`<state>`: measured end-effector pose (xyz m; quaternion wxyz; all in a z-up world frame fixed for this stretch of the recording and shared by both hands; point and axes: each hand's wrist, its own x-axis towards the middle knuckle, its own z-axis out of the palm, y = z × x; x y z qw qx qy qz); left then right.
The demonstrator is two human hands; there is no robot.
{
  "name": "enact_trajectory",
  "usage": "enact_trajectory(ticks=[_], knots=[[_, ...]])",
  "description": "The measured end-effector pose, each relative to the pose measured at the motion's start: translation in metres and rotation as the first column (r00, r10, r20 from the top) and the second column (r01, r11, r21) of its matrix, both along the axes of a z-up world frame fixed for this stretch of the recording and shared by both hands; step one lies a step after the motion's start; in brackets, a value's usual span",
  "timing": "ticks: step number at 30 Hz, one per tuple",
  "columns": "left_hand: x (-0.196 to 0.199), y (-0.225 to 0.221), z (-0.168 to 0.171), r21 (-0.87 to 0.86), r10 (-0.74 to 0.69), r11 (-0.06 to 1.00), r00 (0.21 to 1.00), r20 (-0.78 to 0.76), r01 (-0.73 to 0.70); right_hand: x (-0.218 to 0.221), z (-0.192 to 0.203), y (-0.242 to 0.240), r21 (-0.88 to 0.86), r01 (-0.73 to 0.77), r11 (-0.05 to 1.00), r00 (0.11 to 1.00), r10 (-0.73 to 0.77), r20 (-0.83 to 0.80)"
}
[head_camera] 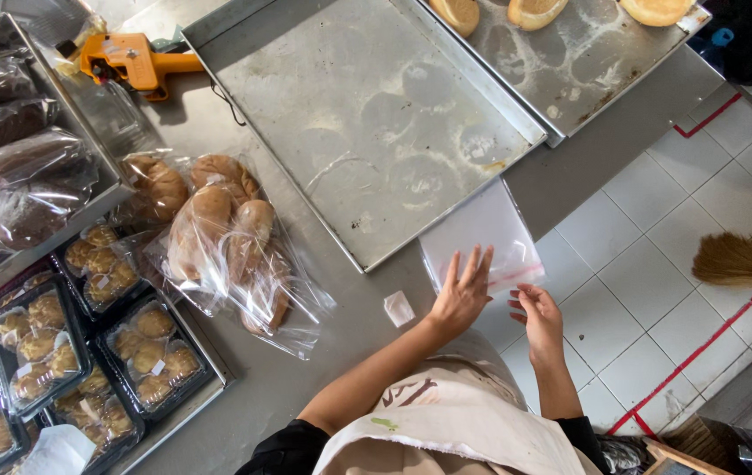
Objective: The person picks up bread loaves from a tray, inserts them into individual plastic bags, and arranges the bagged bread on a metal surface.
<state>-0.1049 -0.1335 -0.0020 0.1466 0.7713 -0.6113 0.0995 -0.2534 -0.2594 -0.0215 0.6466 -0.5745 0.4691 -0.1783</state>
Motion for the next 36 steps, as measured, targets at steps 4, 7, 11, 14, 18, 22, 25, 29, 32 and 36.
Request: enact_trajectory(ticks=[4, 7, 11, 14, 18, 22, 25, 29, 32, 36], knots=[[0.000, 0.009, -0.003, 0.031, 0.017, 0.999, 0.999, 0.027, -0.018, 0.000, -0.004, 0.001, 0.088, 0.082, 0.993, 0.994, -0.088, 0.062], [0.004, 0.014, -0.004, -0.136, -0.013, 0.991, 0.993, -0.118, -0.003, -0.003, -0.012, 0.004, 0.201, 0.196, 0.960, 0.966, -0.224, 0.126], [0.009, 0.024, 0.011, -0.368, -0.173, 0.927, 0.946, -0.273, 0.064, -0.004, -0.018, 0.013, 0.229, 0.119, 0.966, 0.962, -0.170, 0.215], [0.010, 0.028, 0.037, -0.463, -0.266, 0.882, 0.898, -0.351, 0.081, -0.008, -0.033, 0.017, 0.273, 0.028, 0.962, 0.949, -0.112, 0.295], [0.005, 0.032, 0.082, -0.596, -0.426, 0.796, 0.801, -0.420, 0.111, -0.011, -0.044, 0.020, 0.160, -0.256, 0.953, 0.934, 0.201, 0.295], [0.017, 0.039, 0.126, -0.727, -0.458, 0.681, 0.728, -0.510, -0.081, -0.011, -0.029, 0.020, 0.089, -0.347, 0.934, 0.938, 0.346, 0.022], [0.048, 0.057, 0.155, -0.757, -0.385, 0.602, 0.738, -0.554, -0.255, -0.010, -0.017, 0.025, 0.007, -0.423, 0.906, 0.893, 0.416, 0.172], [0.104, 0.095, 0.189, -0.829, -0.048, 0.421, 0.903, -0.427, -0.369, 0.000, 0.007, 0.028, -0.012, -0.383, 0.924, 0.924, 0.383, 0.012], [0.132, 0.133, 0.198, -0.858, 0.350, 0.475, 0.937, -0.019, -0.195, 0.010, 0.022, 0.031, 0.017, -0.344, 0.939, 0.934, 0.345, -0.092], [0.136, 0.132, 0.150, -0.597, 0.206, 0.775, 0.813, 0.545, 0.204, 0.008, 0.025, 0.024, -0.015, -0.370, 0.929, 0.923, 0.365, -0.126]])
